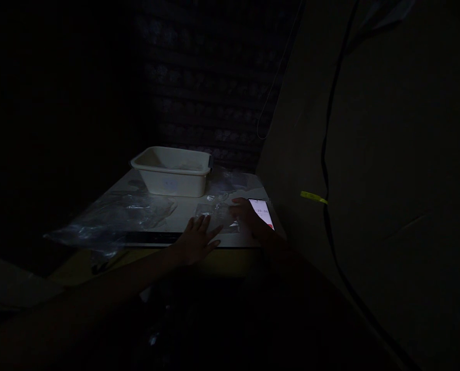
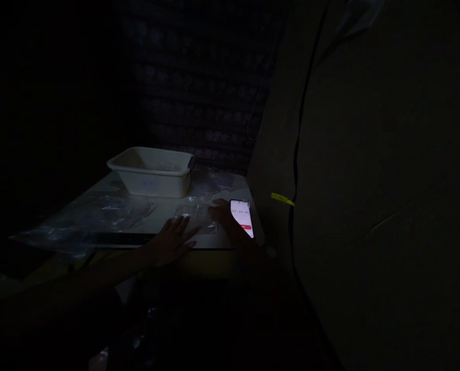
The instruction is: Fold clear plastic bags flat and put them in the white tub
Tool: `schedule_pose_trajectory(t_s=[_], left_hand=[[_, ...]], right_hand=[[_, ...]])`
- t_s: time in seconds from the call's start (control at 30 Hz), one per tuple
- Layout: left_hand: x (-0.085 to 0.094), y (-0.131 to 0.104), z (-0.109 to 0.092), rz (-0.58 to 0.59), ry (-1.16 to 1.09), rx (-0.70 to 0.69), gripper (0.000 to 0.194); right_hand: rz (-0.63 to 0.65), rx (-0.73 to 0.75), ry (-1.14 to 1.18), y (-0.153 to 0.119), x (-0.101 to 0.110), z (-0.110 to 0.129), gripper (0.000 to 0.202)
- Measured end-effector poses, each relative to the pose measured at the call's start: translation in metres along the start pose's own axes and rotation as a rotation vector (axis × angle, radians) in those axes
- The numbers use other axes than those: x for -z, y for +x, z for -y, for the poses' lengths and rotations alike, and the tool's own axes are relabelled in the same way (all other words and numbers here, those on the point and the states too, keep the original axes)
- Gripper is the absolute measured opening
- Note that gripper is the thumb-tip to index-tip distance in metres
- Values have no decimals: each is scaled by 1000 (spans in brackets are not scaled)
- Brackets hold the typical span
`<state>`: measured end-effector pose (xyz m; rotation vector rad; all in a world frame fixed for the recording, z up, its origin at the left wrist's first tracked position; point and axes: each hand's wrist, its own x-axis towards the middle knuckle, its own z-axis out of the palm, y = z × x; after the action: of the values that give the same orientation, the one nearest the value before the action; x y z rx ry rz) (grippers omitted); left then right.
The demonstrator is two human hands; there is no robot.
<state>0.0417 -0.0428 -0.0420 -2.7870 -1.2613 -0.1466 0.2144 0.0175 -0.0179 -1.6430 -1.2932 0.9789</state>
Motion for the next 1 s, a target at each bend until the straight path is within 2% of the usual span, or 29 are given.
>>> schedule_pose_trajectory(t_s=[0.17,0.3,0.4,0.47,0.53,0.6,0.7,0.83,1.0], left_hand=[[3,0,-1,14,9,6,47],[2,-2,-4,1,13,7,48],[3,0,-4,-29,14,26,52],[6,5,-1,-49,7,55,54],[7,13,5,-62,4,92,53],[7,21,12,-60,17,124,52],[3,30,19,-9,49,144,50],[-3,32,22,38,76,207,53],[-3,31,24,51,100,294,68]], right_hand=[[-66,64,-55,17,-13,-2,34],[-152,180,-315,22,-12,-6,36],[-266,252,-540,14,-6,-3,37],[-293,355,-656,5,-3,0,36],[-238,525,-738,-4,-5,2,35],[-128,704,-807,-11,-11,-1,36],[-4,847,-926,-16,-24,-10,41],[70,831,-1053,-17,-32,-25,47],[23,695,-1077,-19,-27,-30,52]])
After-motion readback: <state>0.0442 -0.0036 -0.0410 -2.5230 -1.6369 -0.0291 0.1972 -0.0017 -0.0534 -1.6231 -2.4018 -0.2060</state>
